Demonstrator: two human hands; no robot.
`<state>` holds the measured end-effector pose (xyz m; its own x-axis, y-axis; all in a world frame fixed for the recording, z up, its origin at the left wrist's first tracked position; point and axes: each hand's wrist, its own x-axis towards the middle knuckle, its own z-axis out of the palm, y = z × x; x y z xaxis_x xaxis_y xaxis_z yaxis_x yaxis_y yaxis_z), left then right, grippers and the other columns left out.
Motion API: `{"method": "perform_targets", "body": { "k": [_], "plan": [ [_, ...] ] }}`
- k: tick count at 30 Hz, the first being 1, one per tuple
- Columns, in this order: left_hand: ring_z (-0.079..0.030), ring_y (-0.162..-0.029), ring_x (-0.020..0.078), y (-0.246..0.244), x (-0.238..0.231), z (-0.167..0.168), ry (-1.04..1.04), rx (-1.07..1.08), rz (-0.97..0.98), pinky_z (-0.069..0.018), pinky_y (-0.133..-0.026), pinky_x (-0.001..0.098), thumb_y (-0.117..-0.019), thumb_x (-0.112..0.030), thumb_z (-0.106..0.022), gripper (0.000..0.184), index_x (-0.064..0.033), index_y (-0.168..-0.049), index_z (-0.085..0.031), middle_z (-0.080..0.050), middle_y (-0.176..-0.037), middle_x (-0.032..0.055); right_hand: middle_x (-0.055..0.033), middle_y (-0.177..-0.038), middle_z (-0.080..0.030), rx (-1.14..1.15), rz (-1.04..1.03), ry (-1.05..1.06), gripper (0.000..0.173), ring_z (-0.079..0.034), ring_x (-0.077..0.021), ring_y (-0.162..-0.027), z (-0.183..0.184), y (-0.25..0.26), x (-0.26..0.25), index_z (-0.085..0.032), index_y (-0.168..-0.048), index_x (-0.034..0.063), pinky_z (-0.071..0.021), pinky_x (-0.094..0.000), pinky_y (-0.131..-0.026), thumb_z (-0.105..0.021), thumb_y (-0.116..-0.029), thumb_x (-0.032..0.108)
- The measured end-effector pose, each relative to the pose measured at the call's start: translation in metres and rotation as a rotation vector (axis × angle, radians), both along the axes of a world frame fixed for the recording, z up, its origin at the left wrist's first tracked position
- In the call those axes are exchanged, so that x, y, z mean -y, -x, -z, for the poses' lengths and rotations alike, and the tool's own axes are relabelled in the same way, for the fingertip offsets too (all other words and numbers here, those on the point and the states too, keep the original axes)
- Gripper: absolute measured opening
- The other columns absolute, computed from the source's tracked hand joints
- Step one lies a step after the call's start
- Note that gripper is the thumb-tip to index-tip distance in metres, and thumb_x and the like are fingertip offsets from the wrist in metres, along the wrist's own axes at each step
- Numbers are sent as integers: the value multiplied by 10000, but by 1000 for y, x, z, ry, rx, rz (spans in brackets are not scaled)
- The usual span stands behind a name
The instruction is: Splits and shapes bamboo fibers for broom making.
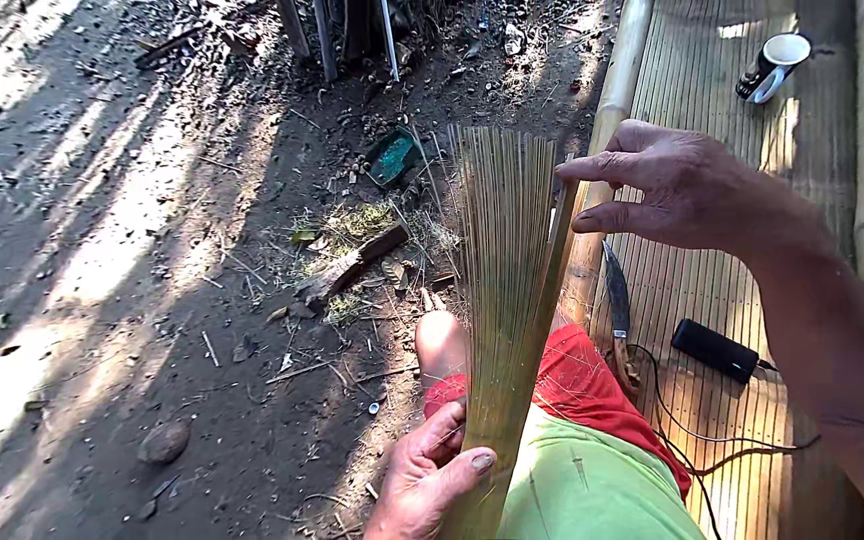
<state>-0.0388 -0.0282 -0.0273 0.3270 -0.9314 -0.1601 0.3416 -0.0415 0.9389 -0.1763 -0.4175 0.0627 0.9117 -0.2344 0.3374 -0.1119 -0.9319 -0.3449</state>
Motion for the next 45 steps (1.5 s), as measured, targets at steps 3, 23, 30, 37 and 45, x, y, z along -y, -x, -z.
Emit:
{"method": "perform_targets", "body": {
  "k": [3, 23, 30, 37, 45],
  "plan": [
    [-726, -877, 220, 3, -1, -2, 40, -2, 15, -622, -811, 370, -924, -31, -698, 391, 65, -1293, -616, -726, -1033, 195, -12, -908, -628, 41, -98, -5, 354, -592, -118, -766, -5, -6, -2, -756, -1243, 237, -511, -313, -654, -586, -1016, 448],
    [-723, -948, 273, 22, -7, -13, 64, 112, -49, -620, -858, 412, -945, -22, -675, 414, 74, -1340, -596, -717, -1103, 220, -55, -965, -662, 521, -31, 14, 258, -597, -89, -821, -36, -3, -55, -734, -1079, 62, -512, -240, -691, -750, -943, 281],
    [-721, -1005, 290, 35, -11, -16, 83, 284, -65, -615, -916, 434, -953, 10, -649, 434, 52, -1379, -582, -712, -1170, 196, -72, -949, -642, 450, 76, 116, 389, -587, -148, -788, -47, -24, -59, -710, -1108, 74, -486, -307, -659, -686, -976, 439],
    [-717, -1020, 296, 36, -13, -13, 129, 343, -50, -616, -926, 449, -963, 7, -638, 441, 48, -1396, -567, -704, -1193, 189, -46, -893, -654, 373, 2, 129, 235, -621, -123, -774, -65, -41, -54, -705, -1008, 76, -515, -315, -673, -550, -1055, 246],
    [-735, -912, 246, 31, -18, -17, 67, 291, -162, -638, -824, 408, -923, 5, -679, 362, 38, -1282, -647, -743, -1069, 156, 82, -709, -522, 827, -48, -653, 139, -526, -76, -580, -52, 9, -28, -597, -1001, 170, -507, -278, -537, -492, -1051, 246]
  ]
}}
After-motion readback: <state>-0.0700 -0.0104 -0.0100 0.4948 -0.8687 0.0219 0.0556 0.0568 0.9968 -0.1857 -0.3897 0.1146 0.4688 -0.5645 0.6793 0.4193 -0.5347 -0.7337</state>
